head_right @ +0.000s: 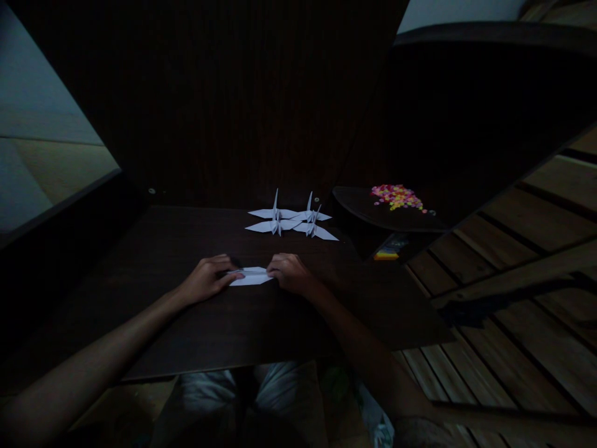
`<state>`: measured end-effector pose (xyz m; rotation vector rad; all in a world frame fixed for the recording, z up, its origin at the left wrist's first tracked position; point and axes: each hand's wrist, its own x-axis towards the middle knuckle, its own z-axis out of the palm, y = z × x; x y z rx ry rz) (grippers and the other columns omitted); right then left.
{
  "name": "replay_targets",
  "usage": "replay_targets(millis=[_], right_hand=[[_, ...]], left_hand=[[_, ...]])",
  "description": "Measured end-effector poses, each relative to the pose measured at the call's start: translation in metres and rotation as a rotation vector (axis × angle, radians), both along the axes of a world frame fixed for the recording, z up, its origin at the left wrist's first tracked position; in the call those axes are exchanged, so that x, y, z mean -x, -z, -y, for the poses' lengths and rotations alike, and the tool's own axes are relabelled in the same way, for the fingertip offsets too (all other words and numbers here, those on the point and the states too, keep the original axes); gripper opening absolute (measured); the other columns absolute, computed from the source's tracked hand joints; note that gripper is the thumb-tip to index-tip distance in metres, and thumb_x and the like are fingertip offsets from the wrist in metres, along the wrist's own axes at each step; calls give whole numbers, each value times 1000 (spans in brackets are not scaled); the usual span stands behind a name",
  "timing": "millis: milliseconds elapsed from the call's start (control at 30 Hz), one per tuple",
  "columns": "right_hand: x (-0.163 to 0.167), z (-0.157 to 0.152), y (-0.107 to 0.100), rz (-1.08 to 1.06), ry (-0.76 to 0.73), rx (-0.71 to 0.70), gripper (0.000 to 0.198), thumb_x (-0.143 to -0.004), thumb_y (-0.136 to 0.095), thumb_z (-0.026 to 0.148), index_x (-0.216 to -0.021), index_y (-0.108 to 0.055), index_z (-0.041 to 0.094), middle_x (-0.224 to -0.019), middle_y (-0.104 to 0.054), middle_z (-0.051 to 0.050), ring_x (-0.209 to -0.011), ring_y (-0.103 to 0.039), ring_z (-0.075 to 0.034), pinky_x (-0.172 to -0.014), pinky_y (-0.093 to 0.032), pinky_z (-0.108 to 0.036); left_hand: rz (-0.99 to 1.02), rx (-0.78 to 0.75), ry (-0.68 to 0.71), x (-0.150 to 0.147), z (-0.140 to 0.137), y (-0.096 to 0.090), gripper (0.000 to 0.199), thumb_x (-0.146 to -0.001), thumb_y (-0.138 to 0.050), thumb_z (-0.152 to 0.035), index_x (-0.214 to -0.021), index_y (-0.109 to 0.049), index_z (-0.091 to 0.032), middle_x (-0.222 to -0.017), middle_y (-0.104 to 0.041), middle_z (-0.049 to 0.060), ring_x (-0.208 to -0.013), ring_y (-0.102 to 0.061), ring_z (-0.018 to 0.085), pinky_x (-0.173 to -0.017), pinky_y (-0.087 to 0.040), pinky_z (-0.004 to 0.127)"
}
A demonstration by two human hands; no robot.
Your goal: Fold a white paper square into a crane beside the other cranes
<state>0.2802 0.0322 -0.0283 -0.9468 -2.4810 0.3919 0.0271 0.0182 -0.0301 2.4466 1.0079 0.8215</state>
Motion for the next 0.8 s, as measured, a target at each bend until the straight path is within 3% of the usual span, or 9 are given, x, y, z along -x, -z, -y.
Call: replay_targets(millis=[267,600,800], right_hand=[[5,6,-2,-67,-10,-21,8,-81,-64,19,-87,-69,17,-83,-66,-6,-80,-58,-18,-73,-46,-30],[13,4,2,-239,-61,55,11,-80,-66,21,-70,-67,18,-69,-65,-3,-68,-57,-15,-65,-45,-28],[11,0,4,-254,-69,48,11,-81,-65,21,-71,-68,18,-69,-65,-3,-68,-57,-15,-65,-45,-28]], left_hand=[[-21,-31,15,-2,3,1,22,-89,-54,-33,-89,-69,-16,-82,-68,6,-79,-60,17,-72,-47,28],[2,-10,44,-5,3,1,25,-89,-53,-35,-89,-71,-17,-81,-68,7,-79,-60,17,-73,-47,29],[-3,-18,40,-5,2,2,23,-88,-55,-34,-89,-71,-17,-81,-68,7,-79,-60,18,-73,-47,29]])
